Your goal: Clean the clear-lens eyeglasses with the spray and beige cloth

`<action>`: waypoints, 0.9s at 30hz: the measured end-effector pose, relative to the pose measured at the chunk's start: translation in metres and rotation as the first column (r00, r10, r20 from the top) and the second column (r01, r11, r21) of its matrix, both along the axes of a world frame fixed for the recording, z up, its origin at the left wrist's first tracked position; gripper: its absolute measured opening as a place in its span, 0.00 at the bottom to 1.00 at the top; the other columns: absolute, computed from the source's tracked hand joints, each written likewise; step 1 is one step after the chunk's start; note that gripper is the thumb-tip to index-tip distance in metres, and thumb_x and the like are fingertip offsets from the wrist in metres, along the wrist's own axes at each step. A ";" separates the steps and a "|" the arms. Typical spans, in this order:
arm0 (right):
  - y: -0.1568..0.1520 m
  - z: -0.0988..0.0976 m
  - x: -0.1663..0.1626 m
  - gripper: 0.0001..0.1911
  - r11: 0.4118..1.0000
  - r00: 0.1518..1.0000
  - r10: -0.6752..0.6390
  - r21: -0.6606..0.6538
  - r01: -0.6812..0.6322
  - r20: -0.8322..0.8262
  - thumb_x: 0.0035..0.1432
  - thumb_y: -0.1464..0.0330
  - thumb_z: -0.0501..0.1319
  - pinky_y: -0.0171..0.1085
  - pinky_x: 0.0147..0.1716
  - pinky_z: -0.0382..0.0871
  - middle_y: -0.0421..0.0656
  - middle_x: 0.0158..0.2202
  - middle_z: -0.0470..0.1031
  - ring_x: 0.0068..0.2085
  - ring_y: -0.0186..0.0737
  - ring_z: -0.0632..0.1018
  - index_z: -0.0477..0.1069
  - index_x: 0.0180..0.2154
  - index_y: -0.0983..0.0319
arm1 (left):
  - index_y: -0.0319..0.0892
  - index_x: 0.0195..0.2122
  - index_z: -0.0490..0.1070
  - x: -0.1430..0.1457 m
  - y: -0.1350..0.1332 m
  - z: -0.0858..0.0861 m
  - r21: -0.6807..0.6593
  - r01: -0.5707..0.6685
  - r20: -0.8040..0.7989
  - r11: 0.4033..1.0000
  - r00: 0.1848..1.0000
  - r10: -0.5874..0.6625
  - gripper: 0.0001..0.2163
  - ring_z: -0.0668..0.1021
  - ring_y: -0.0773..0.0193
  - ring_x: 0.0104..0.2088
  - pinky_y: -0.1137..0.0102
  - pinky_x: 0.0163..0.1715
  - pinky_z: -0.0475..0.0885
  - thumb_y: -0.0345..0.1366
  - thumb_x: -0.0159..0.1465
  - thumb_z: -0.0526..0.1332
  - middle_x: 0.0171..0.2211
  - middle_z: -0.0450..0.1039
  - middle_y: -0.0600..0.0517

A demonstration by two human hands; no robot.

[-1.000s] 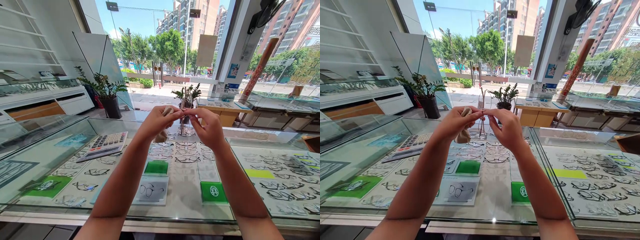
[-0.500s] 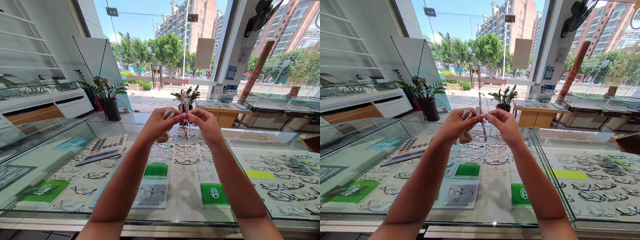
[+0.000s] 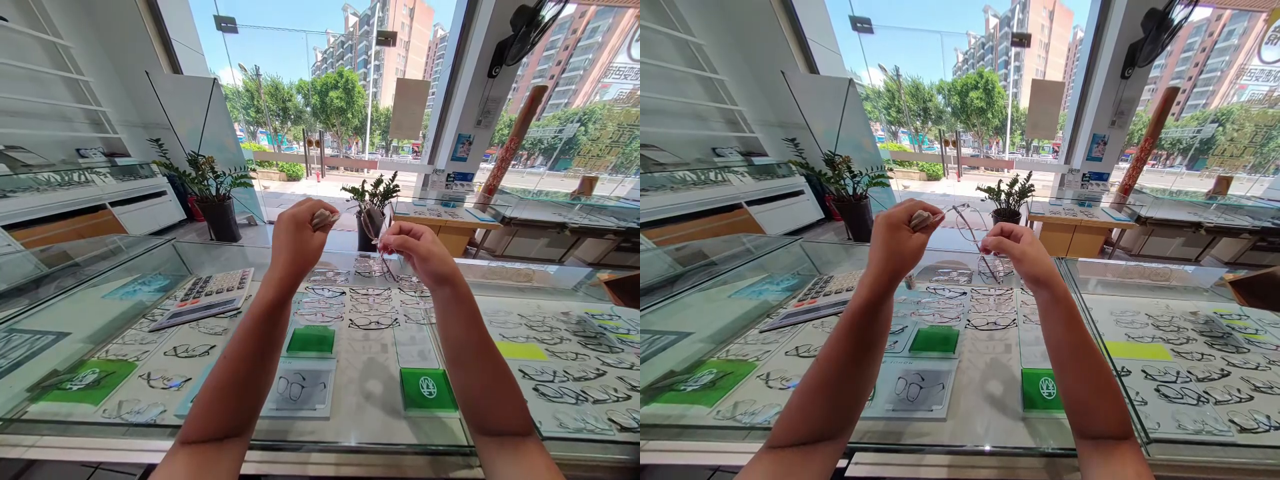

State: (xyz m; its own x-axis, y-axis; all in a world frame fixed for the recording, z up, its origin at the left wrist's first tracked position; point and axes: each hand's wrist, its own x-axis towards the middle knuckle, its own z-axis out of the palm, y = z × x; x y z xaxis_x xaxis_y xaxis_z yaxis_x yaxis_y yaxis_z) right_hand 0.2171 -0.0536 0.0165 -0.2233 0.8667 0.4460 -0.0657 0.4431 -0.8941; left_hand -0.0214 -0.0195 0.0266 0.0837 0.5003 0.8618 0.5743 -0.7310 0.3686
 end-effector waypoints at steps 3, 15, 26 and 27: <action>0.001 0.001 0.006 0.06 0.998 0.996 0.044 -0.047 -0.041 0.071 0.56 0.63 0.72 0.43 0.45 0.72 0.39 0.31 0.82 0.36 0.39 0.79 0.80 0.29 0.55 | 0.44 0.38 0.83 -0.005 0.002 0.001 0.101 -0.082 -0.055 0.992 0.995 0.088 0.06 0.78 0.61 0.35 0.65 0.35 0.68 0.36 0.68 0.66 0.37 0.81 0.49; -0.009 0.008 0.014 0.06 0.966 0.974 0.219 -0.126 -0.224 -0.050 0.62 0.61 0.71 0.50 0.65 0.70 0.42 0.49 0.87 0.59 0.47 0.81 0.78 0.35 0.54 | 0.44 0.41 0.82 0.002 0.002 0.000 0.067 0.030 0.020 0.997 0.999 -0.032 0.05 0.80 0.63 0.36 0.66 0.39 0.73 0.34 0.68 0.65 0.39 0.83 0.50; -0.012 0.010 0.021 0.09 0.947 0.964 0.265 -0.182 -0.266 -0.030 0.62 0.60 0.71 0.50 0.63 0.70 0.43 0.53 0.86 0.57 0.48 0.82 0.75 0.34 0.55 | 0.43 0.37 0.82 0.003 0.002 0.000 -0.146 0.185 0.116 0.972 0.979 -0.168 0.13 0.71 0.66 0.25 0.68 0.28 0.67 0.44 0.72 0.62 0.24 0.72 0.53; -0.012 0.011 0.021 0.09 0.946 0.963 0.265 -0.182 -0.268 -0.042 0.63 0.60 0.71 0.50 0.63 0.70 0.44 0.54 0.86 0.57 0.48 0.82 0.75 0.34 0.55 | 0.43 0.37 0.82 0.003 0.002 0.001 -0.165 0.199 0.144 0.966 0.974 -0.176 0.13 0.69 0.67 0.24 0.68 0.26 0.65 0.45 0.72 0.62 0.22 0.70 0.54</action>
State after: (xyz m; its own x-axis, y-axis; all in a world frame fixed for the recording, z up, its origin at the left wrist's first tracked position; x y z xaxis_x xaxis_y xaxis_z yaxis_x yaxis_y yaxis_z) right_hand 0.2383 -0.0656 0.0271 -0.4511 0.8441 0.2899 -0.1744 0.2351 -0.9562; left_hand -0.0182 -0.0177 0.0276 0.0868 0.6317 0.7703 0.3730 -0.7376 0.5628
